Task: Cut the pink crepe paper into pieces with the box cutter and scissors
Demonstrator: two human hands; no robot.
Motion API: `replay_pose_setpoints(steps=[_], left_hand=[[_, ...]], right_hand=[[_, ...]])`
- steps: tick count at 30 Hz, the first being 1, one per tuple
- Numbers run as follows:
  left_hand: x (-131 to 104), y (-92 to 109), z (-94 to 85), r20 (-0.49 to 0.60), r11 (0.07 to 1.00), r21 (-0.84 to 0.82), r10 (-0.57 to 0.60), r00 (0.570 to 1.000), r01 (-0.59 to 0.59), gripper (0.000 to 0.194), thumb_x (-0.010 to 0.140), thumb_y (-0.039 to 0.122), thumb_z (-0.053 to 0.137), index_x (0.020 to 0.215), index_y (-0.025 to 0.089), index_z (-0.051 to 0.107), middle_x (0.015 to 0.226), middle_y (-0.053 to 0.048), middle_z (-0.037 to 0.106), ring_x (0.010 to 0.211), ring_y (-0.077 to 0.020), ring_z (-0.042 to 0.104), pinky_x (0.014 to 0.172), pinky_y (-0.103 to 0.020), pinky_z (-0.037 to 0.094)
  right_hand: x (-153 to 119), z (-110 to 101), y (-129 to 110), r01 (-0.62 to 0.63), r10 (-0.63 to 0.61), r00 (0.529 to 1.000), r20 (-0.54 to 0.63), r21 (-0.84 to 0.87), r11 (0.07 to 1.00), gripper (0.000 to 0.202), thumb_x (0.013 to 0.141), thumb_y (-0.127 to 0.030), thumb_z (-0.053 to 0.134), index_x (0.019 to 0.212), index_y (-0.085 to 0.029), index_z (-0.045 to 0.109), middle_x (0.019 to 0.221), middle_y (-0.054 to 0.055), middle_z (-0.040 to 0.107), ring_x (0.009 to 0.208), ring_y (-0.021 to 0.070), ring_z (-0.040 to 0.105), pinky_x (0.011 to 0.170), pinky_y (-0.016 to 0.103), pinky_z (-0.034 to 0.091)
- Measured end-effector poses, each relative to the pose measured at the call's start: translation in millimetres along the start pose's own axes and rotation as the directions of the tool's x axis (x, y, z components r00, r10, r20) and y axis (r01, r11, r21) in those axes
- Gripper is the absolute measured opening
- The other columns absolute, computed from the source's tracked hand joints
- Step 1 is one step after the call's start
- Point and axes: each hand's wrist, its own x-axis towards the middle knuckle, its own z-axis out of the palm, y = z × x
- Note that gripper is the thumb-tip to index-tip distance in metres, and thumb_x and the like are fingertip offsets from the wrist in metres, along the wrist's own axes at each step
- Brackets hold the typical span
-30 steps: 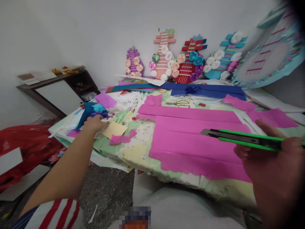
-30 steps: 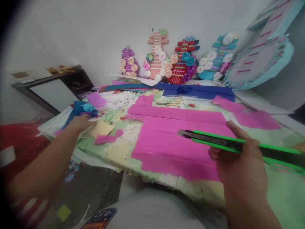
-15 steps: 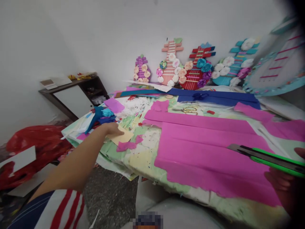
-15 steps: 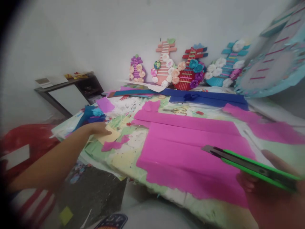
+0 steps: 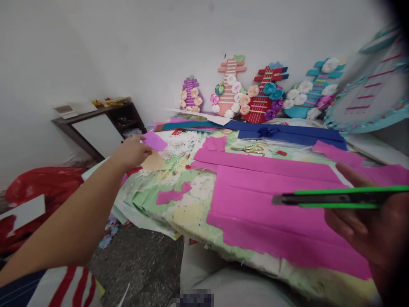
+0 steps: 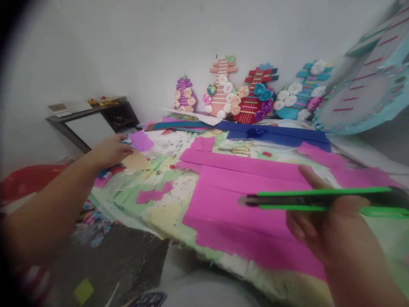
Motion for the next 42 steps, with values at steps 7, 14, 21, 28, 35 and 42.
replay_pose_setpoints(steps=[7, 14, 21, 28, 35, 42], left_hand=[[-30.7, 75.5, -56.8, 0.026, 0.966, 0.056, 0.252, 0.967, -0.253, 0.020, 0.077, 0.029, 0.047, 0.078, 0.016, 0.062, 0.066, 0.003, 0.053, 0.066, -0.0121, 0.048, 0.067, -0.024, 0.035], [-52.4, 177.1, -73.1, 0.077, 0.646, -0.247, 0.756, 0.650, -0.722, 0.023, 0.077, 0.018, 0.041, 0.083, 0.023, 0.062, 0.080, 0.002, 0.057, 0.074, -0.0144, 0.054, 0.065, -0.024, 0.037], [-45.8, 191.2, -41.4, -0.120, 0.633, -0.332, 0.707, 0.697, -0.699, 0.018, 0.078, 0.023, 0.044, 0.085, 0.022, 0.061, 0.074, 0.003, 0.058, 0.069, -0.0129, 0.054, 0.059, -0.023, 0.038], [-133.4, 170.0, 20.9, -0.367, 0.854, -0.287, 0.319, 0.874, -0.433, 0.025, 0.081, 0.025, 0.040, 0.066, 0.016, 0.058, 0.061, -0.004, 0.054, 0.062, -0.0158, 0.048, 0.059, -0.030, 0.039], [-199.3, 176.7, 89.3, -0.252, 0.865, -0.333, 0.301, 0.920, -0.375, 0.022, 0.074, 0.022, 0.050, 0.093, 0.017, 0.060, 0.094, -0.009, 0.061, 0.089, -0.0262, 0.048, 0.077, -0.043, 0.039], [-199.3, 175.2, 93.7, -0.290, 0.863, -0.328, 0.295, 0.911, -0.384, 0.025, 0.074, 0.023, 0.047, 0.095, 0.016, 0.058, 0.108, -0.008, 0.059, 0.095, -0.0273, 0.048, 0.081, -0.044, 0.036]], right_hand=[[8.7, 37.6, -8.5, -0.073, -0.018, 0.935, 0.354, 0.239, 0.968, 0.064, 0.057, -0.063, 0.055, 0.112, -0.040, 0.032, 0.055, -0.003, 0.062, 0.042, 0.0193, 0.058, 0.033, 0.026, 0.040], [7.7, 102.5, 10.8, 0.246, -0.369, 0.774, 0.515, 0.293, 0.924, 0.048, 0.059, -0.025, 0.070, 0.089, -0.030, 0.032, 0.085, -0.005, 0.062, 0.081, 0.0157, 0.062, 0.075, 0.038, 0.048], [4.3, 124.3, 21.2, 0.202, -0.246, 0.877, 0.412, 0.148, 0.968, 0.046, 0.060, -0.027, 0.065, 0.089, -0.031, 0.030, 0.068, -0.006, 0.046, 0.058, 0.0122, 0.054, 0.053, 0.028, 0.046], [30.9, 122.7, 49.6, 0.179, -0.162, 0.909, 0.383, -0.010, 0.984, 0.041, 0.060, -0.024, 0.064, 0.089, -0.028, 0.036, 0.058, -0.008, 0.035, 0.046, 0.0076, 0.037, 0.041, 0.021, 0.031], [36.3, 116.9, 87.6, 0.127, -0.093, 0.921, 0.378, -0.065, 0.990, 0.043, 0.060, -0.027, 0.064, 0.094, -0.026, 0.038, 0.062, -0.007, 0.039, 0.051, 0.0078, 0.040, 0.046, 0.022, 0.035], [29.1, 111.0, 96.9, 0.203, -0.121, 0.923, 0.366, -0.195, 0.960, 0.045, 0.061, -0.029, 0.063, 0.099, -0.026, 0.038, 0.066, -0.006, 0.041, 0.051, 0.0086, 0.040, 0.047, 0.023, 0.036]])
